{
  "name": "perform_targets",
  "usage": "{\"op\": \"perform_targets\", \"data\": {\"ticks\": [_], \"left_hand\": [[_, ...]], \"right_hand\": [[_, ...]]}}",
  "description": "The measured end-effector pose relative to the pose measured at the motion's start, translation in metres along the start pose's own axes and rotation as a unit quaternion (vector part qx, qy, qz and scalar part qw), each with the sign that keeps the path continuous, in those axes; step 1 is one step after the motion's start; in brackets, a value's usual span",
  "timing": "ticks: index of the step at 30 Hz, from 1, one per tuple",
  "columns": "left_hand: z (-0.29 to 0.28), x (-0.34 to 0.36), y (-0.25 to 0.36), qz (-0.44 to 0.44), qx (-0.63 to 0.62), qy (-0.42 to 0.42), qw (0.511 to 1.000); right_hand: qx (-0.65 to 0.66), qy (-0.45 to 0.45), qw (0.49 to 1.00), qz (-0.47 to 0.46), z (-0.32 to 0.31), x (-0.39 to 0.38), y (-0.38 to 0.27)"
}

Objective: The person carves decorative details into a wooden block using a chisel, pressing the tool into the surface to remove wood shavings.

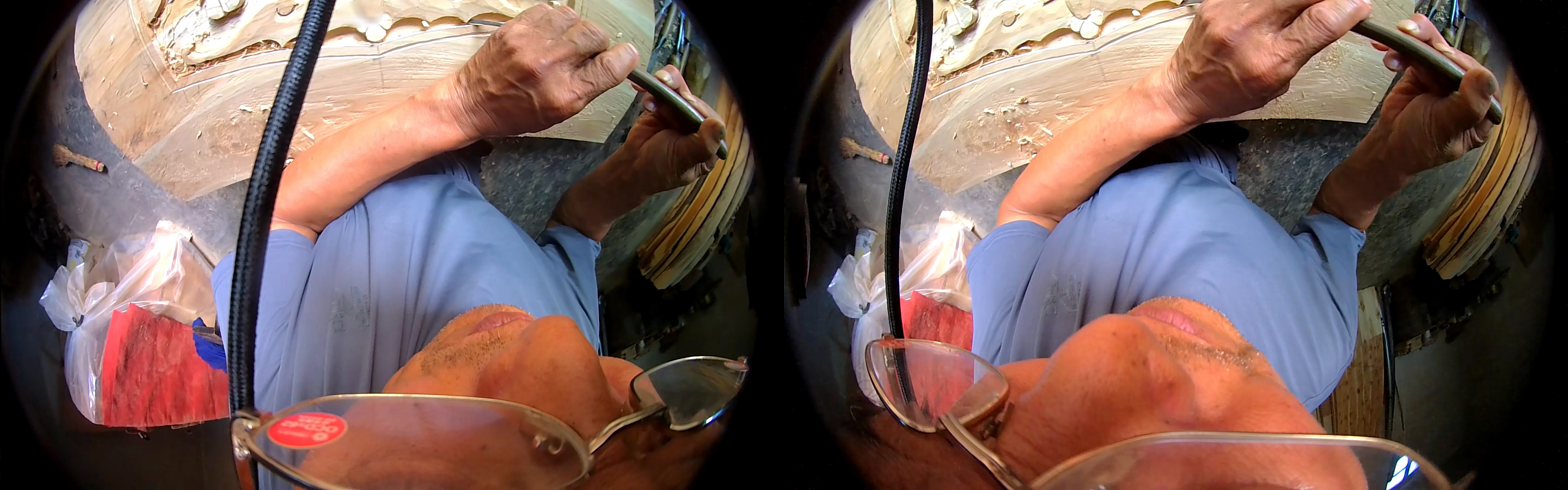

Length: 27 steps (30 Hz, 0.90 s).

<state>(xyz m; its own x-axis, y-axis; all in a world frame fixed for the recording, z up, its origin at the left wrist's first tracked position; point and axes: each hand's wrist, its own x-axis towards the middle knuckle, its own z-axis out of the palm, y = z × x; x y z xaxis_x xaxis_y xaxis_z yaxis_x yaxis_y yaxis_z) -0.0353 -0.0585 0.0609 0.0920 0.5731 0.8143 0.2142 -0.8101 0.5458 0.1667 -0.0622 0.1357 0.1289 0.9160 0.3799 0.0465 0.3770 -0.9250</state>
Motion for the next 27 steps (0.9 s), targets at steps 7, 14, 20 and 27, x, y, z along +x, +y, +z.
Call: {"op": "perform_targets", "data": {"ticks": [7, 14, 20, 27], "left_hand": [[-0.026, 0.009, 0.012, -0.042, 0.045, -0.028, 0.998], [-0.070, 0.021, 0.004, -0.049, 0.110, -0.107, 0.987], [-0.078, 0.016, -0.006, -0.041, 0.124, -0.122, 0.984], [-0.090, 0.007, -0.008, 0.031, 0.162, -0.144, 0.976]], "right_hand": [[-0.107, -0.085, 0.979, -0.150, 0.004, 0.020, -0.015], [-0.314, -0.195, 0.876, -0.309, 0.063, 0.036, -0.064], [-0.406, -0.231, 0.784, -0.409, 0.120, 0.035, -0.068], [-0.443, -0.266, 0.735, -0.439, 0.139, 0.026, -0.082]]}}
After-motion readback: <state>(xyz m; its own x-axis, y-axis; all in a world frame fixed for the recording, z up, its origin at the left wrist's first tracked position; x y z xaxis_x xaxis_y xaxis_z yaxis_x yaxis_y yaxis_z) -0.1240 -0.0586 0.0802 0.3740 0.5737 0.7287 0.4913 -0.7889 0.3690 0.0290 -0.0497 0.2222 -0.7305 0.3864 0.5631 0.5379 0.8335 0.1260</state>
